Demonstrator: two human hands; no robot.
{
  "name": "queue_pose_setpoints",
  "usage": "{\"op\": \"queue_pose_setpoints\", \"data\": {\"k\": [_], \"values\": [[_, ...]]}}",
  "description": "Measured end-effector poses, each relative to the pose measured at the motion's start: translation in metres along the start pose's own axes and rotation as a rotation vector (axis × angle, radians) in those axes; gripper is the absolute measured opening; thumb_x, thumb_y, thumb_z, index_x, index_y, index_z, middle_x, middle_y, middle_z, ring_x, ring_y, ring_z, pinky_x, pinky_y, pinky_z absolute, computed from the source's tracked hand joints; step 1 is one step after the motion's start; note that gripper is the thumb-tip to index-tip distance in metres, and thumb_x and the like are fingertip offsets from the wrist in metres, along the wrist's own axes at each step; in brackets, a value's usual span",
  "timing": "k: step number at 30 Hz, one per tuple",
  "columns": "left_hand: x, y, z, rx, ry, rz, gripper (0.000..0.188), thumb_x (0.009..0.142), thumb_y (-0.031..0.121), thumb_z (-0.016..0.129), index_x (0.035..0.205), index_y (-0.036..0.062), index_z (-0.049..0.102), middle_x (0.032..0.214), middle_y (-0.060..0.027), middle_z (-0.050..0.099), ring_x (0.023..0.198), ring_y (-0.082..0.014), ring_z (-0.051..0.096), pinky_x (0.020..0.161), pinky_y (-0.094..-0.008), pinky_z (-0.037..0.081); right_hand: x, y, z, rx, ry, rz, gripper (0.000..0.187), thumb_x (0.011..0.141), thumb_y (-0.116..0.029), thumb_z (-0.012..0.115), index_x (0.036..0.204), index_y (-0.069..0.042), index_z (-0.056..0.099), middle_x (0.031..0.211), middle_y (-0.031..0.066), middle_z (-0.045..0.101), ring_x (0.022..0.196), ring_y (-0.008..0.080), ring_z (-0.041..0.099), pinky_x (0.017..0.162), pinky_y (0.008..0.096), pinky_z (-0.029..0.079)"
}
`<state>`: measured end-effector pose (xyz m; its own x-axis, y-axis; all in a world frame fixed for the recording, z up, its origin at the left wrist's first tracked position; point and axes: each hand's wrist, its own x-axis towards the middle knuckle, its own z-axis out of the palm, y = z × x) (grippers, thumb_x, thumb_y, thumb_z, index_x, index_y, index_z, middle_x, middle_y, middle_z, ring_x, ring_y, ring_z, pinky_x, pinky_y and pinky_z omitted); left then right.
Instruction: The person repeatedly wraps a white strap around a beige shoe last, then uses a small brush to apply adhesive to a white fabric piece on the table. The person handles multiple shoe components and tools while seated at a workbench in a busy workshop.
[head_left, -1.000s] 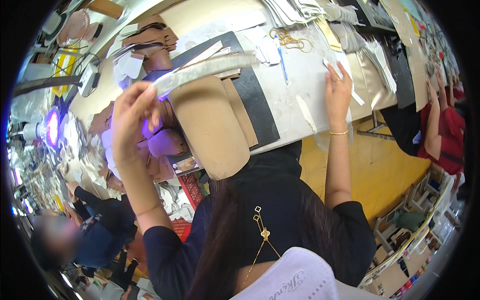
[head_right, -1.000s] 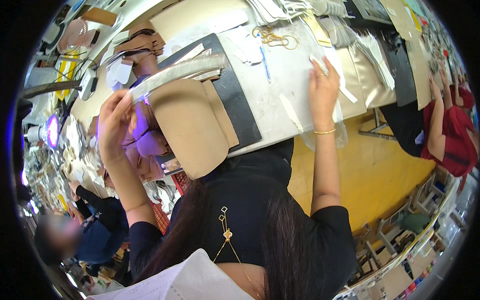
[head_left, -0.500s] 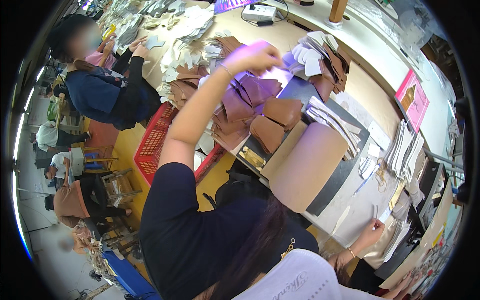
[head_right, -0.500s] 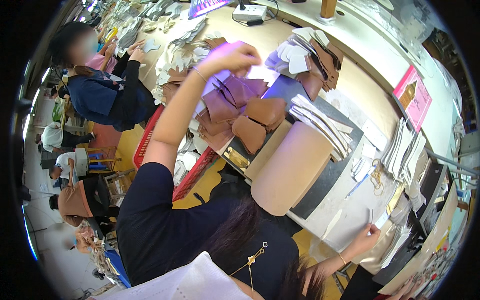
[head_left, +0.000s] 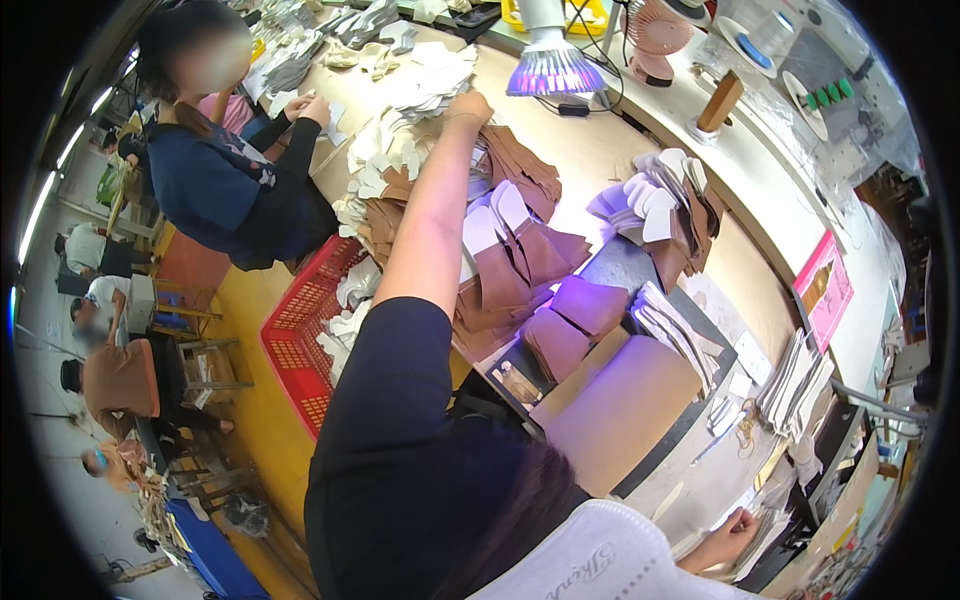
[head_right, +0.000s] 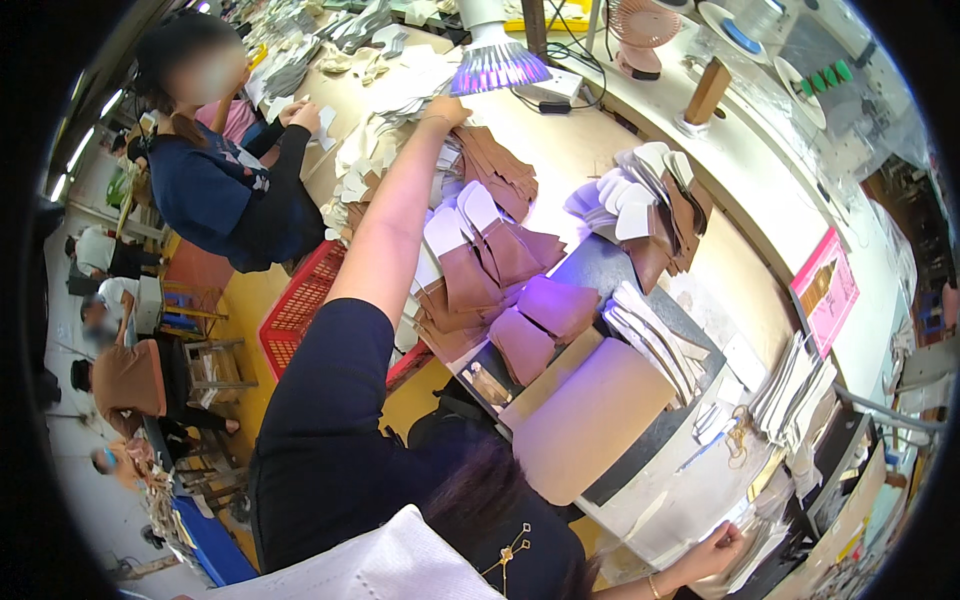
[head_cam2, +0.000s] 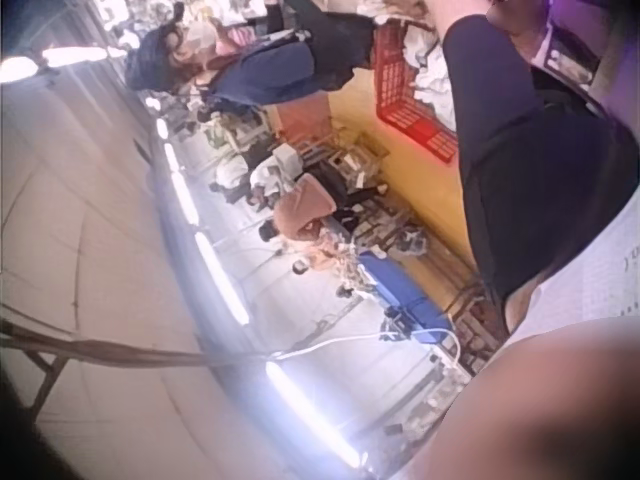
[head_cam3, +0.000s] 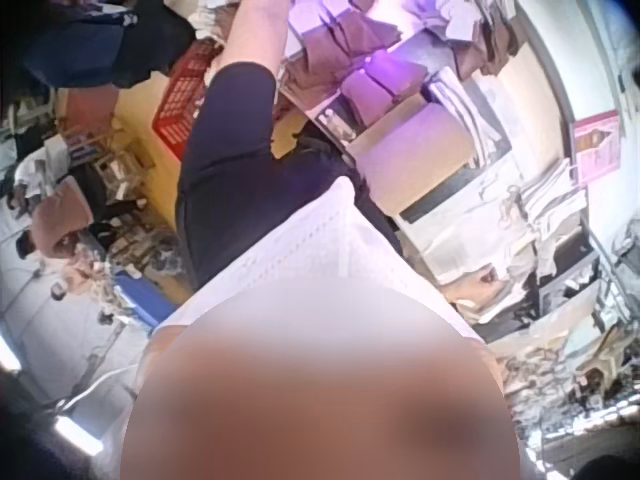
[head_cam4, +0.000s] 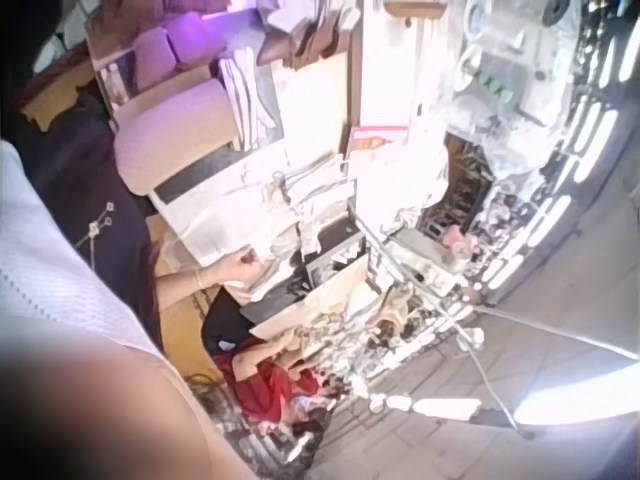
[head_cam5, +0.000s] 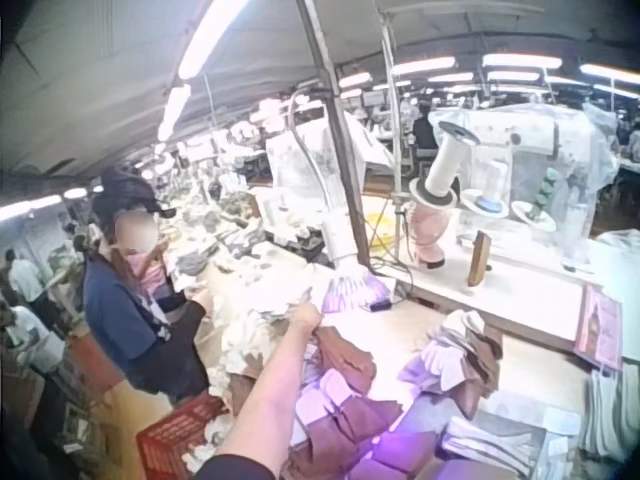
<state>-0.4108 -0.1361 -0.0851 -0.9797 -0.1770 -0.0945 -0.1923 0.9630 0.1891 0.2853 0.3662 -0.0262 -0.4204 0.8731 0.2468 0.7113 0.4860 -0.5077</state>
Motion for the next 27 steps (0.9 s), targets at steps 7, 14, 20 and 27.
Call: {"op": "queue_pose_setpoints", "data": {"k": [7, 14, 20, 27], "values": [[-0.038, 0.031, -0.015, -0.008, 0.259, 0.161, 0.026, 0.088, 0.012, 0.055, 0.104, 0.0075, 0.075, 0.116, -0.021, 0.07, 0.11, -0.0347, 0.068, 0.092, -0.0437, 0.054, 0.002, -0.014, 0.007, 0.065, -0.041, 0.005, 0.021, 0.098, -0.019, 0.063, 0.103, 0.002, 0.062, 0.088, 0.0095, 0.064, 0.073, 0.0187, 0.059, 0.068, 0.0309, 0.049], [-0.086, 0.05, -0.04, 0.149, 0.15, 0.55, 0.019, 0.085, 0.007, 0.055, 0.092, 0.0042, 0.071, 0.096, -0.0216, 0.071, 0.092, -0.0363, 0.071, 0.08, -0.0449, 0.057, 0.001, -0.025, 0.012, -0.014, -0.079, -0.069, 0.022, 0.099, -0.019, 0.061, 0.105, 0.002, 0.062, 0.088, 0.0119, 0.065, 0.075, 0.0206, 0.063, 0.068, 0.0321, 0.05], [-0.2, 0.046, -0.073, -0.055, 0.37, 0.8, 0.015, 0.085, 0.013, 0.059, 0.096, 0.0051, 0.065, 0.093, -0.0193, 0.069, 0.088, -0.0356, 0.068, 0.078, -0.0459, 0.055, 0.005, -0.01, 0.025, 0.14, -0.091, -0.051, 0.022, 0.1, -0.014, 0.059, 0.114, 0.003, 0.062, 0.099, 0.0131, 0.065, 0.077, 0.0206, 0.065, 0.073, 0.0325, 0.054], [-0.316, 0.029, -0.173, -0.478, 0.194, 0.552, 0.023, 0.091, 0.016, 0.069, 0.108, -0.0001, 0.066, 0.09, -0.0068, 0.07, 0.075, -0.0145, 0.068, 0.067, -0.028, 0.051, 0.006, -0.014, 0.026, 0.268, -0.091, -0.001, 0.035, 0.098, -0.009, 0.06, 0.132, 0.0, 0.058, 0.101, 0.012, 0.065, 0.083, 0.0191, 0.066, 0.078, 0.0302, 0.054]]}}
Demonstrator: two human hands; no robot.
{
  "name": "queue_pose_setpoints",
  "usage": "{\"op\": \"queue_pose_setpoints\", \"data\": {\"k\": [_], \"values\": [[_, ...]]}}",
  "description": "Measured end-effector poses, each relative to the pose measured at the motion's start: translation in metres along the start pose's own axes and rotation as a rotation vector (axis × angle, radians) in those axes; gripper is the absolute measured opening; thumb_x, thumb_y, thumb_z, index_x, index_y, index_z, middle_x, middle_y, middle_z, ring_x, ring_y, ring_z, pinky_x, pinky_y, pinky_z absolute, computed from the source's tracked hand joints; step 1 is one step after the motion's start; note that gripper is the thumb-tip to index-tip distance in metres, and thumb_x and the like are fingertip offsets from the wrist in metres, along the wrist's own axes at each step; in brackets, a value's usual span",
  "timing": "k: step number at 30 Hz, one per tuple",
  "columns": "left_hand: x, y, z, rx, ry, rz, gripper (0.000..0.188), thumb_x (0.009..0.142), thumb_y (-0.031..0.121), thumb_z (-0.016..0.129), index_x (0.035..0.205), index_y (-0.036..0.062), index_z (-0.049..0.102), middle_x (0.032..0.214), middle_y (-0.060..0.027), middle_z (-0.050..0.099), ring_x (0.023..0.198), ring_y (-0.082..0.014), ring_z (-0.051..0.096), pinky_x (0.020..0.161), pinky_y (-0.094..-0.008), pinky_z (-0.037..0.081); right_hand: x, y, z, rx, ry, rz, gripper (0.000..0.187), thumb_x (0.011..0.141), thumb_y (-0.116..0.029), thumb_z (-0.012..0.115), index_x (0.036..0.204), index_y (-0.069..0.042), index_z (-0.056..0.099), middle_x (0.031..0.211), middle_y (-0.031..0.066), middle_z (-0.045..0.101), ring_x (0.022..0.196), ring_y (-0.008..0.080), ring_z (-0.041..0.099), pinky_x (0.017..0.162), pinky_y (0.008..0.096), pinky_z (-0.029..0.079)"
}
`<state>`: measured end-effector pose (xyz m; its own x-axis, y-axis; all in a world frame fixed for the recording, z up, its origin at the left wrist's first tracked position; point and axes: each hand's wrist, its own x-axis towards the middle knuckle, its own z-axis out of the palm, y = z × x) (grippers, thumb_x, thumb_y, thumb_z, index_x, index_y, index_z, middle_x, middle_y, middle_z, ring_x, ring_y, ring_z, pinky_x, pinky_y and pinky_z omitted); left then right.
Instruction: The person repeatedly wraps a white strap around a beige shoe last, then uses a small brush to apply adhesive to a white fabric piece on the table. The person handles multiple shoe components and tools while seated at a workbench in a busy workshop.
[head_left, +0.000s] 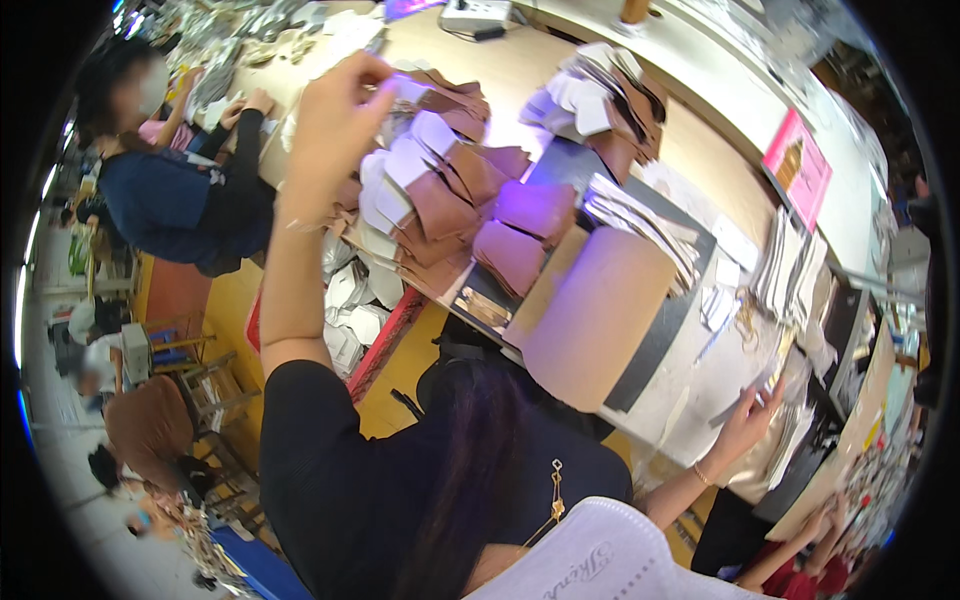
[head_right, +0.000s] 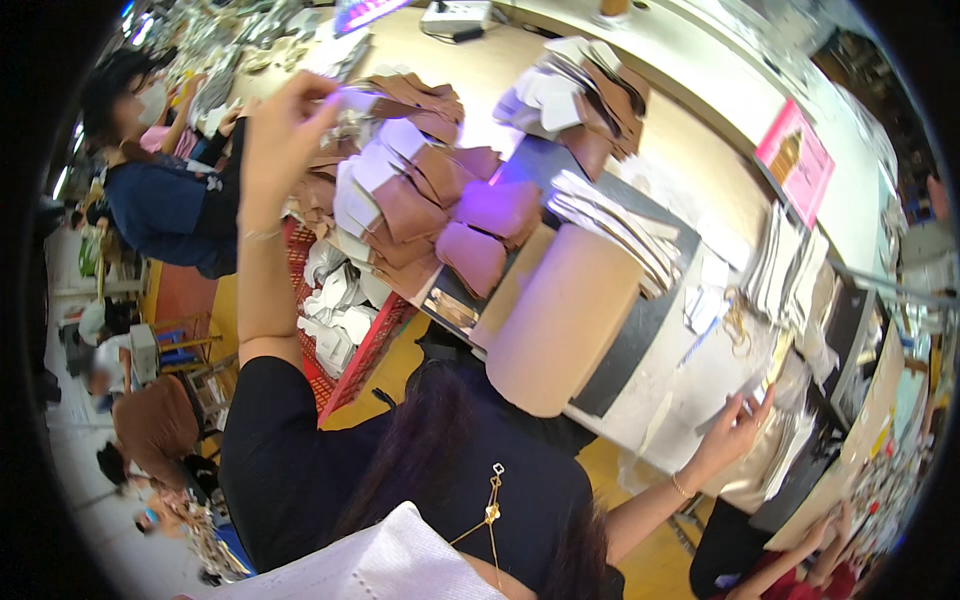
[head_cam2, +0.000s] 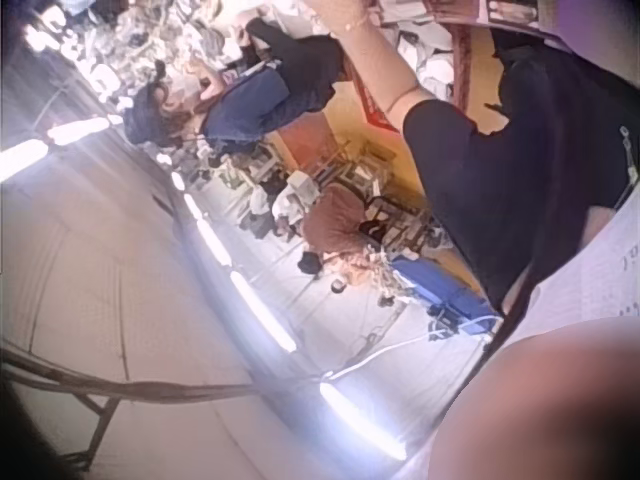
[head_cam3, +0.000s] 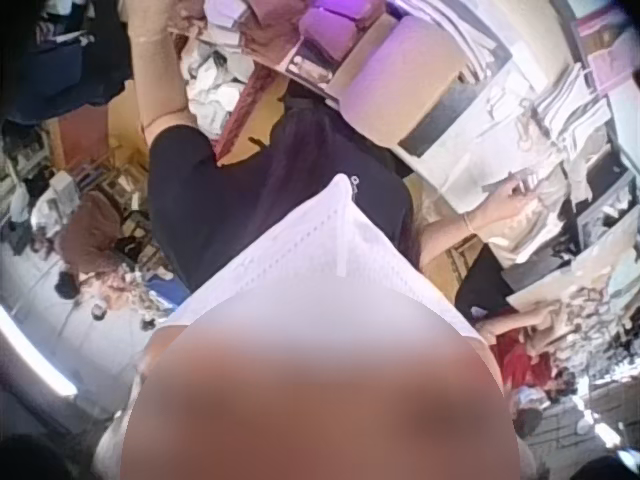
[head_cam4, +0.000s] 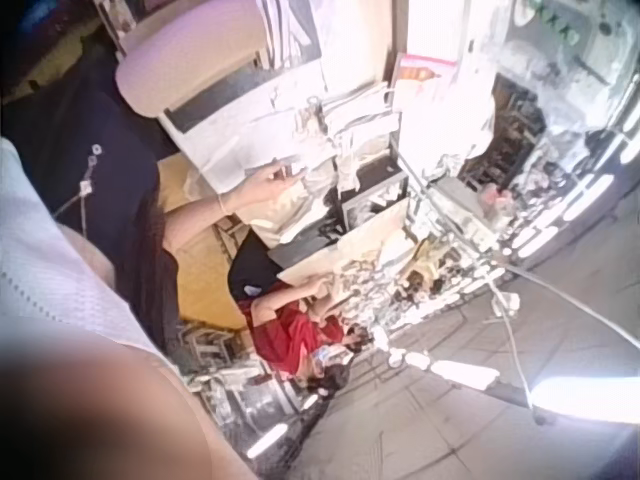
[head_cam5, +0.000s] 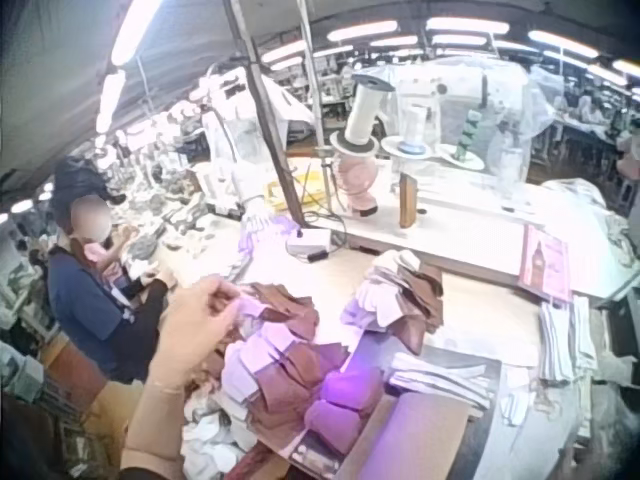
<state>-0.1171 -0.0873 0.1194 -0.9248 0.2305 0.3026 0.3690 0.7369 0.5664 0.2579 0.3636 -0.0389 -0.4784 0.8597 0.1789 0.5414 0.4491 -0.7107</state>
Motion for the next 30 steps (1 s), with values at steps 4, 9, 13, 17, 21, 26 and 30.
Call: {"op": "queue_pose_setpoints", "data": {"k": [4, 9, 13, 17, 21, 26, 30], "values": [[-0.037, 0.061, -0.025, -0.59, -0.139, -0.039, 0.02, 0.091, 0.003, 0.067, 0.109, -0.0056, 0.066, 0.092, -0.0097, 0.07, 0.075, -0.0152, 0.07, 0.068, -0.0241, 0.053, 0.003, -0.011, 0.001, 0.183, -0.029, -0.006, 0.037, 0.099, -0.01, 0.061, 0.133, 0.004, 0.057, 0.101, 0.0099, 0.068, 0.086, 0.0169, 0.066, 0.08, 0.0292, 0.053], [-0.079, 0.112, 0.024, -1.231, -0.566, 0.099, 0.019, 0.09, -0.002, 0.066, 0.107, -0.0074, 0.062, 0.096, -0.0169, 0.069, 0.085, -0.0244, 0.073, 0.074, -0.0291, 0.06, 0.003, -0.029, -0.006, 0.5, 0.007, 0.017, 0.029, 0.098, -0.008, 0.063, 0.123, 0.005, 0.062, 0.101, 0.0096, 0.068, 0.086, 0.0149, 0.065, 0.08, 0.0283, 0.053], [-0.094, 0.117, 0.09, -1.062, -1.049, -0.383, 0.023, 0.093, 0.005, 0.066, 0.111, -0.0057, 0.057, 0.095, -0.0129, 0.068, 0.084, -0.0214, 0.074, 0.072, -0.026, 0.059, 0.005, -0.054, -0.036, 0.756, -0.007, -0.115, 0.025, 0.096, -0.007, 0.065, 0.118, 0.004, 0.064, 0.096, 0.0095, 0.068, 0.08, 0.0151, 0.064, 0.075, 0.0271, 0.052], [-0.1, 0.1, 0.121, -0.997, -1.091, -0.477, 0.02, 0.094, 0.007, 0.065, 0.109, -0.0043, 0.058, 0.093, -0.0129, 0.069, 0.077, -0.0184, 0.073, 0.067, -0.025, 0.058, -0.003, -0.092, -0.045, 0.916, -0.274, -0.17, 0.016, 0.093, -0.003, 0.067, 0.107, 0.005, 0.065, 0.089, 0.0097, 0.067, 0.075, 0.0142, 0.063, 0.07, 0.027, 0.052], [-0.103, 0.087, 0.122, -0.951, -1.124, -0.484, 0.026, 0.1, 0.019, 0.059, 0.11, -0.005, 0.059, 0.091, -0.013, 0.069, 0.075, -0.0193, 0.073, 0.066, -0.0261, 0.059, -0.017, -0.134, -0.005, 0.887, -0.713, 0.053, 0.008, 0.089, -0.002, 0.071, 0.094, 0.0, 0.065, 0.083, 0.0074, 0.068, 0.065, 0.0121, 0.066, 0.06, 0.0233, 0.056], [-0.106, 0.083, 0.12, -1.03, -1.136, -0.538, 0.05, 0.106, 0.039, 0.045, 0.114, -0.0091, 0.058, 0.092, -0.018, 0.07, 0.077, -0.0237, 0.073, 0.066, -0.0283, 0.059, -0.019, -0.174, 0.037, 0.689, -1.149, 0.276, 0.017, 0.088, -0.012, 0.076, 0.091, 0.002, 0.067, 0.077, 0.0035, 0.067, 0.059, 0.0054, 0.061, 0.054, 0.0186, 0.05], [-0.108, 0.079, 0.12, -1.08, -1.147, -0.605, 0.056, 0.107, 0.041, 0.041, 0.115, -0.0116, 0.056, 0.092, -0.0234, 0.07, 0.079, -0.0283, 0.074, 0.067, -0.0306, 0.061, -0.011, -0.187, 0.054, 0.559, -1.232, 0.244, 0.022, 0.089, -0.018, 0.076, 0.091, 0.002, 0.067, 0.072, 0.0025, 0.066, 0.056, 0.0049, 0.059, 0.052, 0.0183, 0.048]]}}
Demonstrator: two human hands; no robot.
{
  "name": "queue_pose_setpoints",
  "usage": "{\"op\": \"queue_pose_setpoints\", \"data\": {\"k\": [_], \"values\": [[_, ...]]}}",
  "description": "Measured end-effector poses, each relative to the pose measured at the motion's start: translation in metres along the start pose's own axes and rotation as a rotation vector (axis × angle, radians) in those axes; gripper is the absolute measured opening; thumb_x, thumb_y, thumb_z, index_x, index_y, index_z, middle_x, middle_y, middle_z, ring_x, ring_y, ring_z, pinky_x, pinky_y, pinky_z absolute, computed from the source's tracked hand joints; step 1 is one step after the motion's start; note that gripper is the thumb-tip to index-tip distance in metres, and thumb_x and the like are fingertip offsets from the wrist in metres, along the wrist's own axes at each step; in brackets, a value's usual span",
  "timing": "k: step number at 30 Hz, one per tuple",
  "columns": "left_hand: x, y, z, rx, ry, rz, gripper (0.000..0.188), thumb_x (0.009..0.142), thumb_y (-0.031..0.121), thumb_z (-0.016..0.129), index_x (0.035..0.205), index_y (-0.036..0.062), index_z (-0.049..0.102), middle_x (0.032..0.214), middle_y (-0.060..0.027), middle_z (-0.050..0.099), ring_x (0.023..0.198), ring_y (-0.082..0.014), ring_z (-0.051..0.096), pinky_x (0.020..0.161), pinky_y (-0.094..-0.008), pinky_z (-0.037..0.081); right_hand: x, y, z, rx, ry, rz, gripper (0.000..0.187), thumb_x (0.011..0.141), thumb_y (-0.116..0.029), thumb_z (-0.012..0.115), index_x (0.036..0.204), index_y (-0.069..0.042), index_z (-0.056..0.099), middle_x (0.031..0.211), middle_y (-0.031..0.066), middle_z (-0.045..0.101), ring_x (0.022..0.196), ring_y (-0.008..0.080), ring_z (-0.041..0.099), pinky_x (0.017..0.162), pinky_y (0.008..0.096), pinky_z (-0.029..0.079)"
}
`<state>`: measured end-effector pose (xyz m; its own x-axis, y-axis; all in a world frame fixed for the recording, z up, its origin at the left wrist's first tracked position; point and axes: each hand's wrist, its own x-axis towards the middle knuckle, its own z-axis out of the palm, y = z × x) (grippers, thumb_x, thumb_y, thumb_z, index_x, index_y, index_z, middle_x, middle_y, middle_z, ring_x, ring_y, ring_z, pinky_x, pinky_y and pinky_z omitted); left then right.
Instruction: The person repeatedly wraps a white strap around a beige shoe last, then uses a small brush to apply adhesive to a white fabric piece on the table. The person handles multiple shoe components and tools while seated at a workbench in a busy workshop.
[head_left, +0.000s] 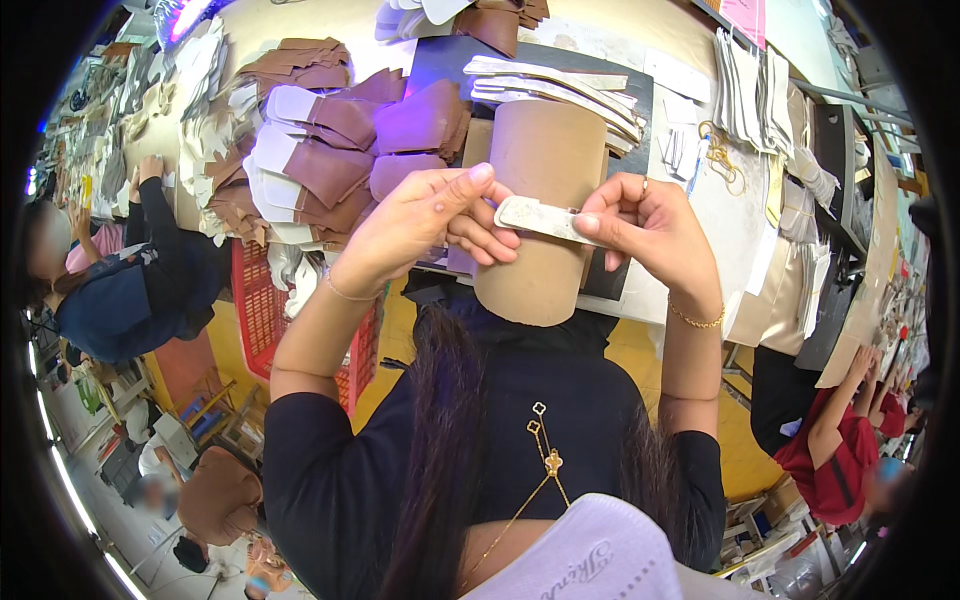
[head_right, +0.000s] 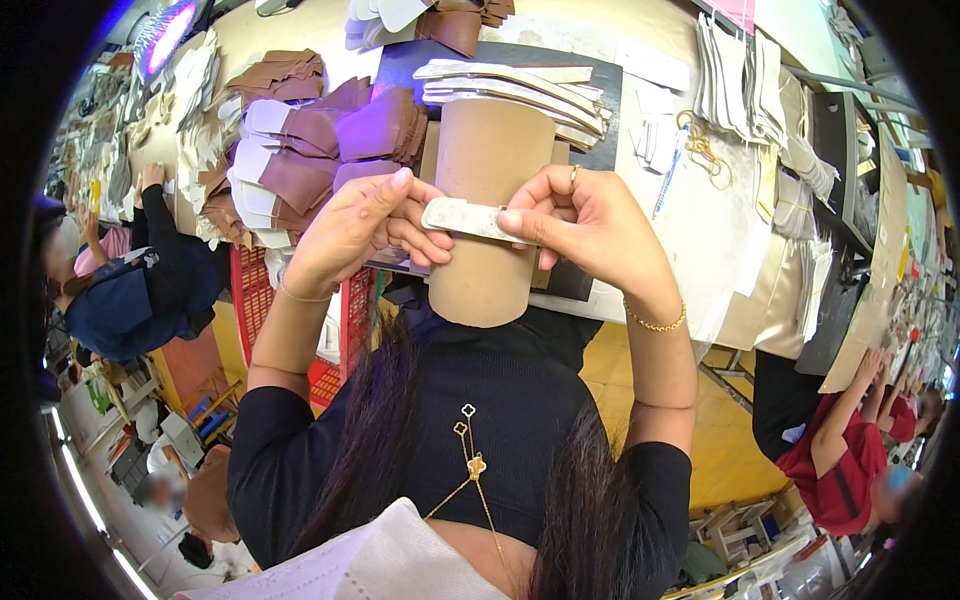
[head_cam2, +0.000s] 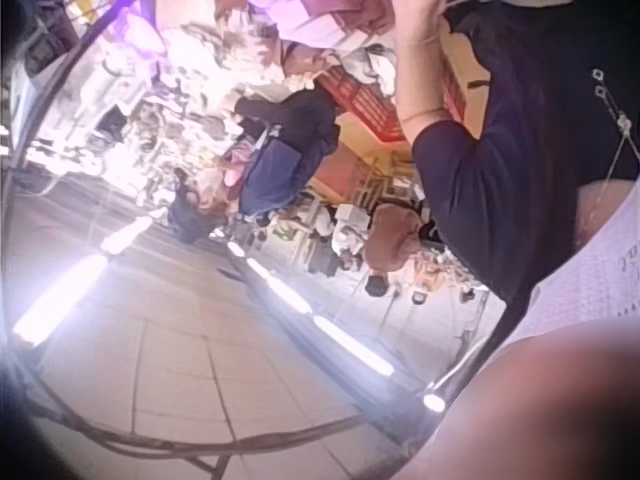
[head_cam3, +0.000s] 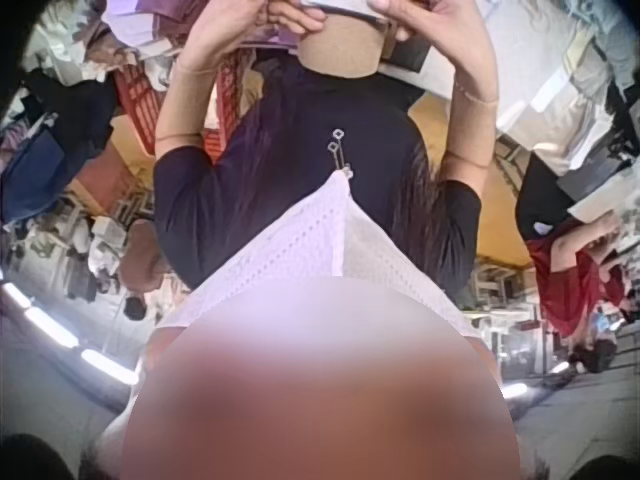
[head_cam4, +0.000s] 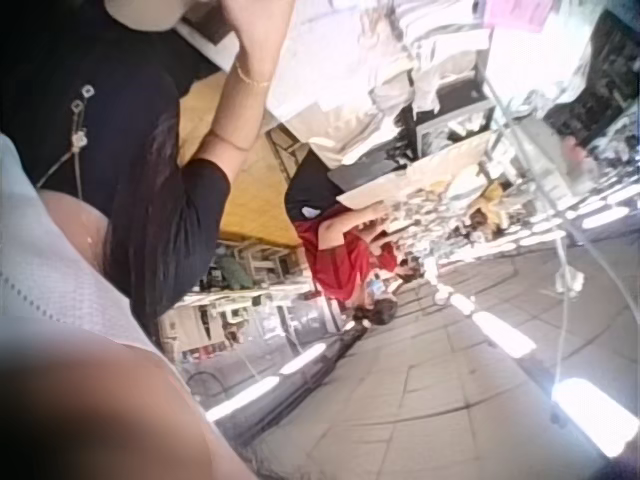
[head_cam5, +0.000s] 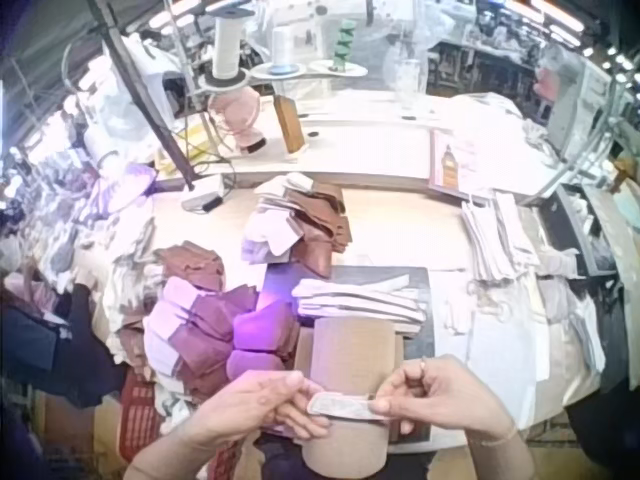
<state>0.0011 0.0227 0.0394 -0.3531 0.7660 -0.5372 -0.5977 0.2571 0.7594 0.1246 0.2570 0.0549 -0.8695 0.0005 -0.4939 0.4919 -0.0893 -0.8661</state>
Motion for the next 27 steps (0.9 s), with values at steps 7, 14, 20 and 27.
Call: {"op": "queue_pose_setpoints", "data": {"k": [7, 14, 20, 27], "values": [[0.001, -0.001, -0.002, -0.114, -0.022, -0.034, 0.046, 0.105, 0.039, 0.047, 0.109, -0.0061, 0.058, 0.093, -0.0221, 0.071, 0.082, -0.0254, 0.075, 0.07, -0.0287, 0.061, 0.008, 0.005, 0.002, -0.041, 0.022, 0.047, 0.024, 0.089, -0.021, 0.077, 0.089, 0.001, 0.067, 0.073, 0.0029, 0.067, 0.054, 0.0049, 0.058, 0.05, 0.0185, 0.046], [0.002, 0.004, 0.0, -0.062, -0.008, -0.07, 0.039, 0.104, 0.033, 0.053, 0.104, -0.0058, 0.06, 0.092, -0.0213, 0.071, 0.081, -0.0252, 0.075, 0.07, -0.0282, 0.061, 0.007, 0.003, 0.002, -0.061, 0.027, 0.049, 0.019, 0.089, -0.015, 0.076, 0.088, 0.0, 0.066, 0.074, 0.0024, 0.066, 0.055, 0.0036, 0.057, 0.049, 0.0169, 0.046], [0.003, 0.006, 0.005, 0.052, 0.03, -0.08, 0.031, 0.099, 0.022, 0.062, 0.109, -0.0082, 0.062, 0.091, -0.0192, 0.072, 0.079, -0.023, 0.075, 0.067, -0.0268, 0.06, 0.008, 0.004, 0.003, -0.105, 0.042, 0.039, 0.018, 0.088, -0.014, 0.076, 0.088, 0.0, 0.066, 0.075, 0.0017, 0.066, 0.059, 0.004, 0.058, 0.051, 0.0173, 0.047], [0.003, 0.006, 0.007, 0.124, 0.063, -0.03, 0.025, 0.097, 0.016, 0.063, 0.102, -0.0087, 0.063, 0.083, -0.0169, 0.072, 0.071, -0.0203, 0.074, 0.062, -0.0257, 0.059, 0.006, 0.011, 0.006, -0.074, 0.055, -0.019, 0.016, 0.088, -0.012, 0.076, 0.089, 0.0, 0.066, 0.078, 0.0017, 0.066, 0.065, 0.0054, 0.061, 0.061, 0.0188, 0.051]]}}
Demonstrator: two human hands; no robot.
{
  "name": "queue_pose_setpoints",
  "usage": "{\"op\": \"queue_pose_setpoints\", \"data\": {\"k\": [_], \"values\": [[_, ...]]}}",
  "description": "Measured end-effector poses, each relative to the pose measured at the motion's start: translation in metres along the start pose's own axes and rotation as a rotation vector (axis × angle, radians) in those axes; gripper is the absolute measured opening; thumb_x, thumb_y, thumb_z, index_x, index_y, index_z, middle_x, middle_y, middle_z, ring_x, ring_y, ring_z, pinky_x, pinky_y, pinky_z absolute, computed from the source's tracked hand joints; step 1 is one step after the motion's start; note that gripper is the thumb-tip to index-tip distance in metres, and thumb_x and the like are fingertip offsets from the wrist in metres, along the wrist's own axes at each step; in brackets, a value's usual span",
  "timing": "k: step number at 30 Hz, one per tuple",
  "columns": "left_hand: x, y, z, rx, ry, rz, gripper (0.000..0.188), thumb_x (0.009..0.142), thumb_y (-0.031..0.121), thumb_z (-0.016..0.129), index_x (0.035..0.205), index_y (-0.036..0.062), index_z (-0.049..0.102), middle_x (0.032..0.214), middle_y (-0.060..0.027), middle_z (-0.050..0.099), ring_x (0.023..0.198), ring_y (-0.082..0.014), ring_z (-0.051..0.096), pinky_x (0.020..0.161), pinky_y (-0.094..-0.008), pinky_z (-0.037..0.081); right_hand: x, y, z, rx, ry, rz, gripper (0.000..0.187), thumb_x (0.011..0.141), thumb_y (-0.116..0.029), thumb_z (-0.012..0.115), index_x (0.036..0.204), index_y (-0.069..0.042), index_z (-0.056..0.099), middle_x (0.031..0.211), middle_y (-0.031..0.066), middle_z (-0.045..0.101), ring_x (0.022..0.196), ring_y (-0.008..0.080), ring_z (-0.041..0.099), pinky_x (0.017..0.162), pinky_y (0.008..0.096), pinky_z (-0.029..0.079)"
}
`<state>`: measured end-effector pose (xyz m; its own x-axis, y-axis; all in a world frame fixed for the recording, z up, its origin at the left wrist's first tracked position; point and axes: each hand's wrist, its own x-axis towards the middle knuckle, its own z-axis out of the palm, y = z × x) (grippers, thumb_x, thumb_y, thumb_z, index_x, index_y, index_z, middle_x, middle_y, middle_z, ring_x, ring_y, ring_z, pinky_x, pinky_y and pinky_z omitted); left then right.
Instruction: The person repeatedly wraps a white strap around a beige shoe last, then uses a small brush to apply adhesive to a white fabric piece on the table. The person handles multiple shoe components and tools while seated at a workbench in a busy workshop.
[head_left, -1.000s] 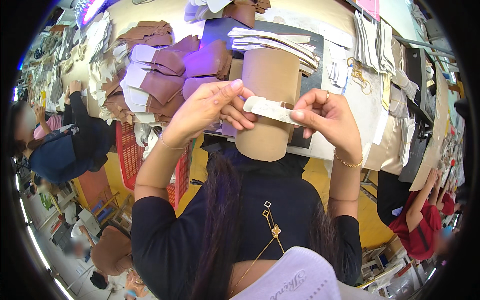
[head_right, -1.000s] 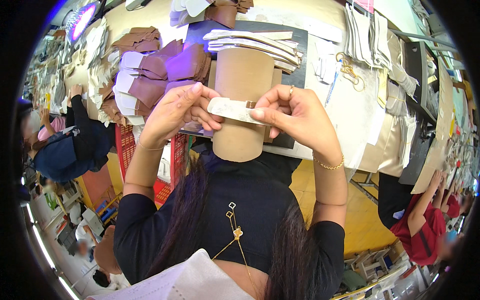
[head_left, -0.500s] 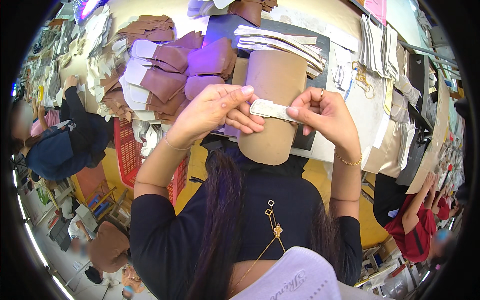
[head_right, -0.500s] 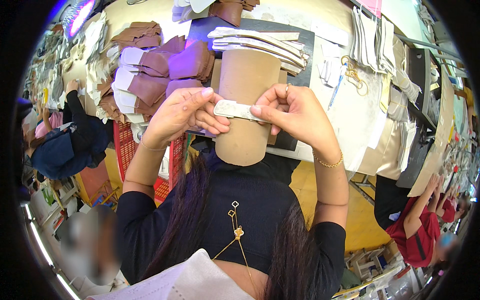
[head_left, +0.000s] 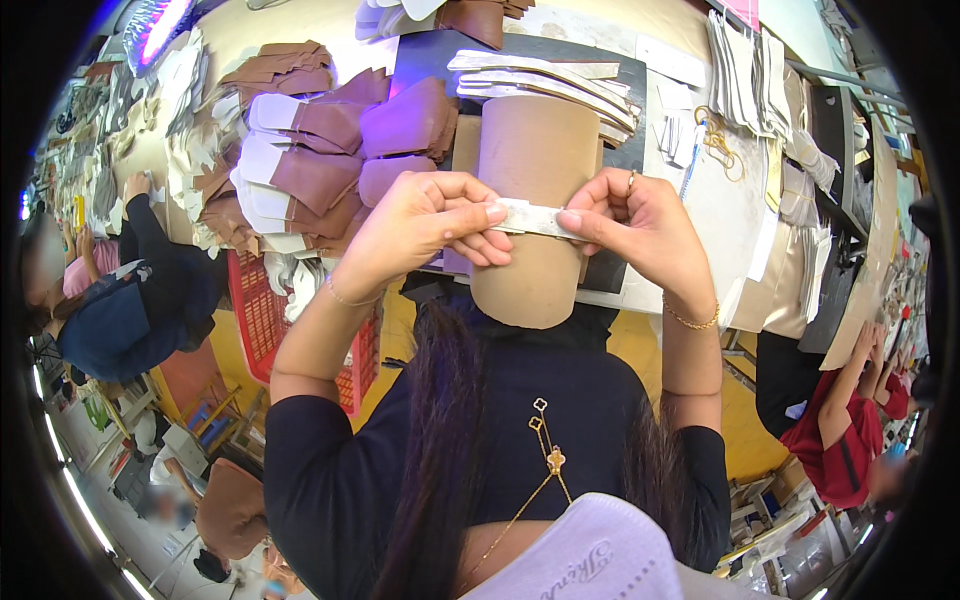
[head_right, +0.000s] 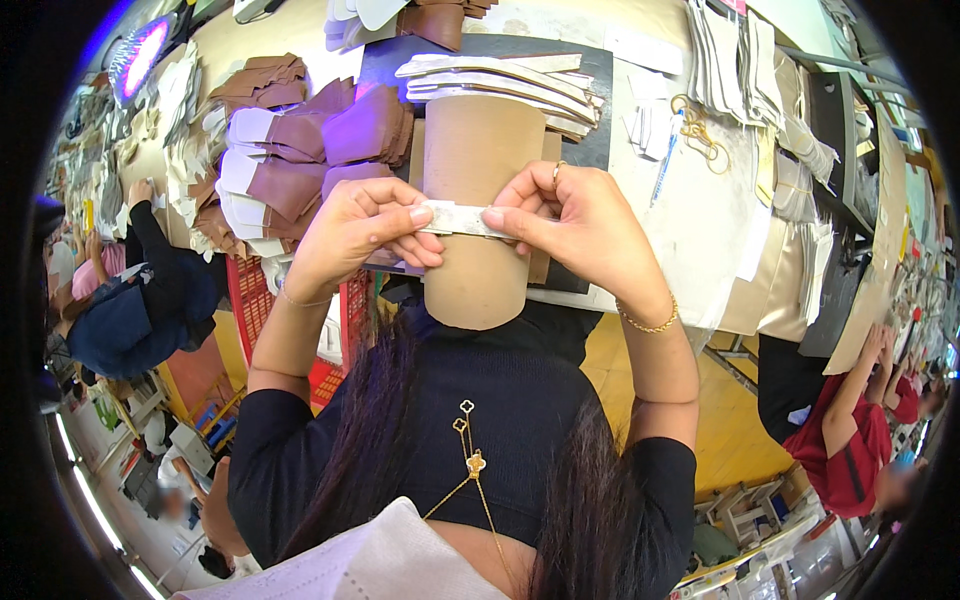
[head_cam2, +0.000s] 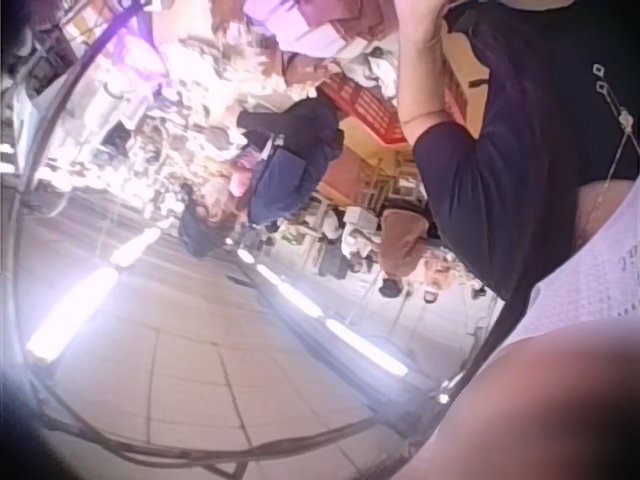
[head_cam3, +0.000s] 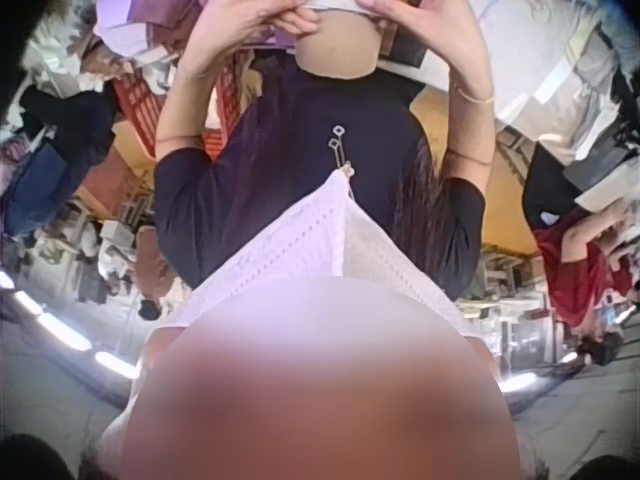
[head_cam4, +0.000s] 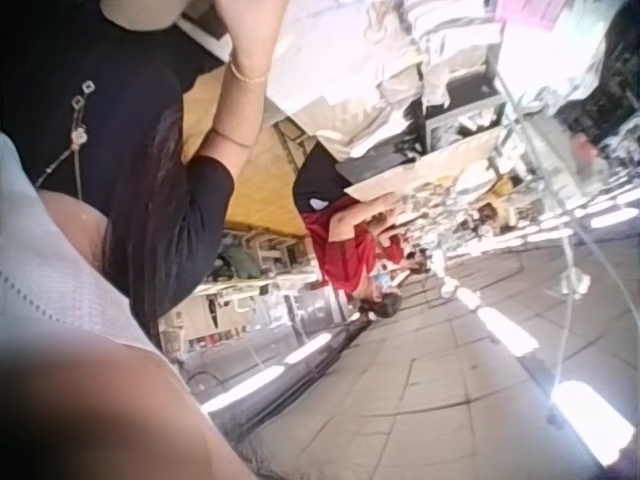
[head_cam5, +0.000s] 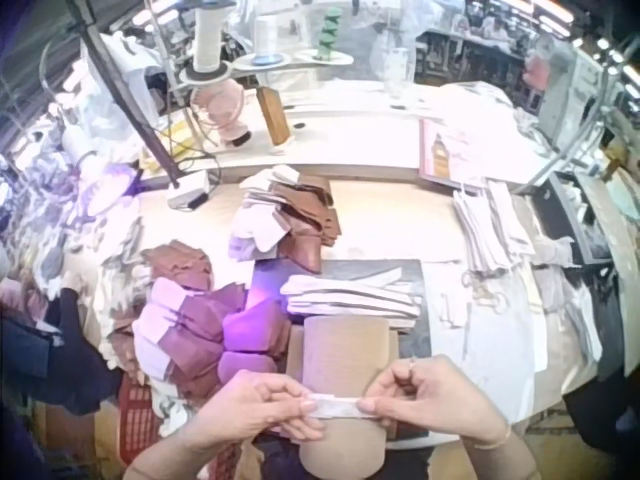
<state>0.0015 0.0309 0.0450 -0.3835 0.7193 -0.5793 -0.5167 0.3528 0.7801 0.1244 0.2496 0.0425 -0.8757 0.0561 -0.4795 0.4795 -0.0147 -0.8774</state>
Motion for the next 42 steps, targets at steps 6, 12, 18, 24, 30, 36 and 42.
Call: {"op": "queue_pose_setpoints", "data": {"k": [6, 12, 18, 24, 30, 36, 42], "values": [[0.004, -0.002, -0.002, 0.004, -0.01, -0.011, 0.024, 0.098, 0.016, 0.061, 0.101, -0.0084, 0.063, 0.08, -0.0161, 0.072, 0.069, -0.0203, 0.073, 0.062, -0.0259, 0.058, 0.002, 0.005, 0.001, 0.024, 0.019, -0.035, 0.022, 0.087, -0.019, 0.077, 0.087, 0.001, 0.067, 0.069, 0.0, 0.065, 0.061, 0.0054, 0.061, 0.056, 0.0197, 0.047], [0.004, -0.003, -0.003, -0.013, -0.008, -0.009, 0.023, 0.097, 0.014, 0.062, 0.1, -0.0083, 0.063, 0.08, -0.0162, 0.071, 0.068, -0.0202, 0.073, 0.062, -0.0264, 0.058, 0.0, 0.007, 0.004, -0.122, 0.071, -0.054, 0.025, 0.087, -0.02, 0.078, 0.082, -0.001, 0.063, 0.067, -0.0002, 0.062, 0.059, 0.0042, 0.055, 0.053, 0.0192, 0.043], [0.003, -0.012, -0.014, -0.058, -0.014, 0.031, 0.018, 0.098, 0.011, 0.06, 0.1, -0.0071, 0.063, 0.079, -0.016, 0.071, 0.066, -0.019, 0.071, 0.061, -0.027, 0.059, -0.008, 0.009, -0.001, -0.246, 0.1, 0.021, 0.028, 0.087, -0.023, 0.078, 0.076, -0.003, 0.062, 0.065, -0.0028, 0.059, 0.058, 0.003, 0.05, 0.052, 0.0191, 0.039], [-0.008, -0.028, -0.039, -0.049, 0.051, 0.008, 0.016, 0.099, 0.01, 0.059, 0.101, -0.0047, 0.064, 0.079, -0.0162, 0.072, 0.066, -0.0202, 0.073, 0.062, -0.0295, 0.061, -0.026, 0.015, -0.022, -0.022, 0.041, 0.055, 0.024, 0.089, -0.021, 0.077, 0.079, -0.003, 0.064, 0.067, -0.0025, 0.06, 0.061, 0.0034, 0.053, 0.055, 0.019, 0.042], [-0.005, -0.044, -0.039, -0.071, 0.05, -0.014, 0.018, 0.1, 0.015, 0.06, 0.102, -0.0029, 0.064, 0.08, -0.0148, 0.072, 0.067, -0.0201, 0.073, 0.061, -0.0283, 0.06, -0.026, 0.031, -0.022, 0.109, 0.056, 0.052, 0.025, 0.089, -0.024, 0.076, 0.079, -0.004, 0.063, 0.067, -0.0017, 0.06, 0.062, 0.0038, 0.054, 0.057, 0.0192, 0.043], [0.003, -0.05, -0.039, -0.061, 0.014, -0.021, 0.022, 0.1, 0.016, 0.06, 0.106, -0.0048, 0.063, 0.084, -0.0152, 0.072, 0.071, -0.0213, 0.073, 0.064, -0.029, 0.061, -0.02, 0.049, -0.018, 0.182, 0.056, 0.032, 0.03, 0.089, -0.028, 0.076, 0.076, -0.005, 0.062, 0.067, -0.0017, 0.06, 0.062, 0.0042, 0.054, 0.058, 0.0199, 0.043], [0.009, -0.057, -0.038, -0.048, 0.019, -0.012, 0.02, 0.1, 0.014, 0.06, 0.105, -0.0053, 0.063, 0.08, -0.0137, 0.071, 0.068, -0.0208, 0.072, 0.063, -0.0293, 0.06, -0.004, 0.081, -0.006, 0.356, -0.007, 0.029, 0.035, 0.089, -0.032, 0.077, 0.075, -0.006, 0.06, 0.065, -0.0002, 0.06, 0.06, 0.0063, 0.054, 0.056, 0.0207, 0.044]]}}
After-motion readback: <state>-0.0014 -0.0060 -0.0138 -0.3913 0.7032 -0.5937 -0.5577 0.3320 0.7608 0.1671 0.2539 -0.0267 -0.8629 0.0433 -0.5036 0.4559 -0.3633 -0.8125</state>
